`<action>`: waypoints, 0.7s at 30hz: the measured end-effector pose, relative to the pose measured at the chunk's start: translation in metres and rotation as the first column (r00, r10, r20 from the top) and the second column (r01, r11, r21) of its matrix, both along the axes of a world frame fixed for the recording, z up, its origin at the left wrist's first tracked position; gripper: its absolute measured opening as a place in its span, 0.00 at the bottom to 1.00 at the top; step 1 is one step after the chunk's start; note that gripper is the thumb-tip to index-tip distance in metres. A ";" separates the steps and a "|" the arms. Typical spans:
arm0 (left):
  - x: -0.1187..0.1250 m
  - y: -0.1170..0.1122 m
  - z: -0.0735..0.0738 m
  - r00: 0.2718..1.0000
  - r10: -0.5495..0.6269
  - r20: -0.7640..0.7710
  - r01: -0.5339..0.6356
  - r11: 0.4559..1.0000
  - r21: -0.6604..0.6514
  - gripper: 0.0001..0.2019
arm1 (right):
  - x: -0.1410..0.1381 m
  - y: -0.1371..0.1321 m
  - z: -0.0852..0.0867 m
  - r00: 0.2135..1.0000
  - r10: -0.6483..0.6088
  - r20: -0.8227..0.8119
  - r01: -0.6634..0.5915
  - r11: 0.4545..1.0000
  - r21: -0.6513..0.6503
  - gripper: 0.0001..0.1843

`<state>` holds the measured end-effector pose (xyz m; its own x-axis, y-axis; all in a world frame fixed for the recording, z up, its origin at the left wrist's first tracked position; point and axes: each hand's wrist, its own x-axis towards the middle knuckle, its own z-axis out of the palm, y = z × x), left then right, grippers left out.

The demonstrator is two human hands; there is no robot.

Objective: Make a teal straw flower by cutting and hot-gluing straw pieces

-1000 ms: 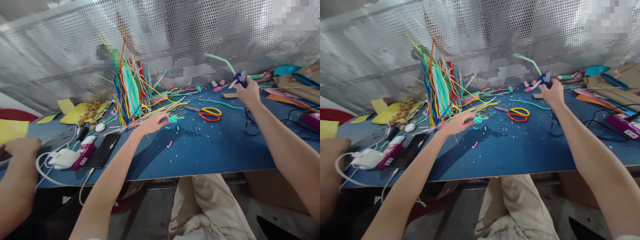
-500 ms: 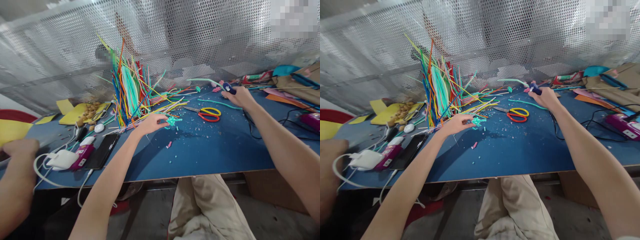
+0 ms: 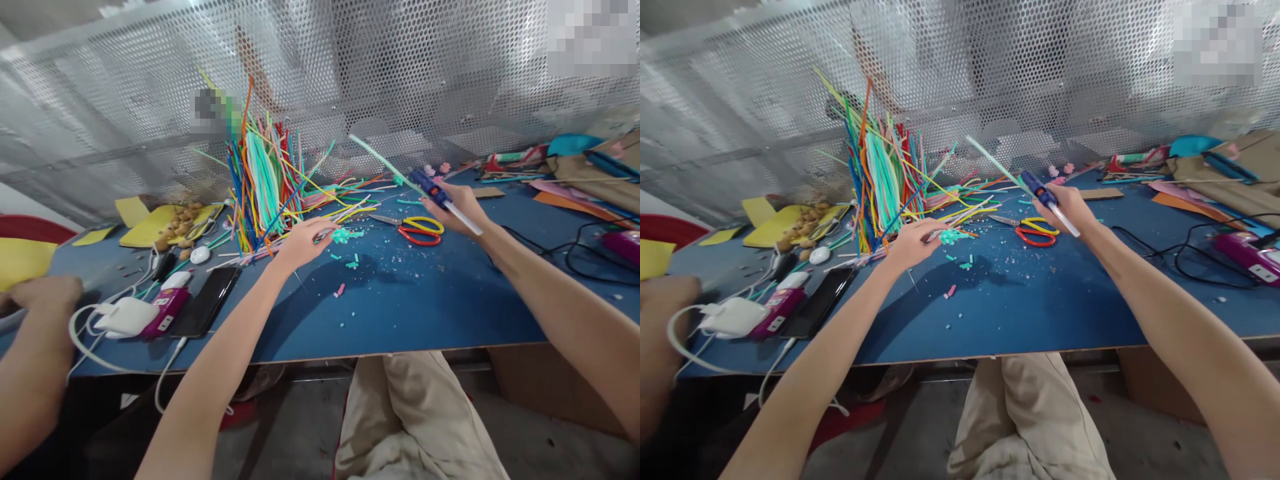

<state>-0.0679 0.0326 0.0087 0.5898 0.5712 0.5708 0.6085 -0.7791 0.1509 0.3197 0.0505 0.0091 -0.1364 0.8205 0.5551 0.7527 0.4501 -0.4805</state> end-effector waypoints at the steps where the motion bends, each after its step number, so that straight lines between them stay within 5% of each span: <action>1: 0.002 -0.003 0.001 1.000 -0.004 0.027 0.003 0.999 0.036 0.12 | -0.006 -0.004 0.000 0.999 0.034 0.027 -0.035 0.999 0.023 0.12; 4: 0.009 -0.013 0.005 0.997 0.037 0.067 -0.043 0.995 0.091 0.15 | -0.022 -0.013 0.000 0.985 0.138 0.100 -0.145 0.988 0.061 0.12; 7: 0.015 -0.020 0.008 0.997 0.067 0.035 -0.068 0.997 0.021 0.33 | -0.035 -0.020 0.000 0.952 0.262 0.156 -0.269 0.963 0.027 0.12; 9: 0.018 -0.022 0.009 0.997 0.082 -0.014 -0.083 0.996 -0.019 0.36 | -0.040 -0.024 -0.001 0.928 0.339 0.154 -0.346 0.938 0.021 0.11; 16: 0.027 -0.010 -0.012 0.984 0.147 -0.104 -0.141 0.988 0.061 0.25 | -0.049 -0.031 -0.001 0.934 0.357 0.027 -0.358 0.933 0.044 0.09; 21: 0.021 -0.005 -0.014 0.972 0.191 -0.134 -0.183 0.981 0.069 0.17 | -0.045 -0.026 -0.008 0.949 0.271 -0.161 -0.267 0.963 0.043 0.17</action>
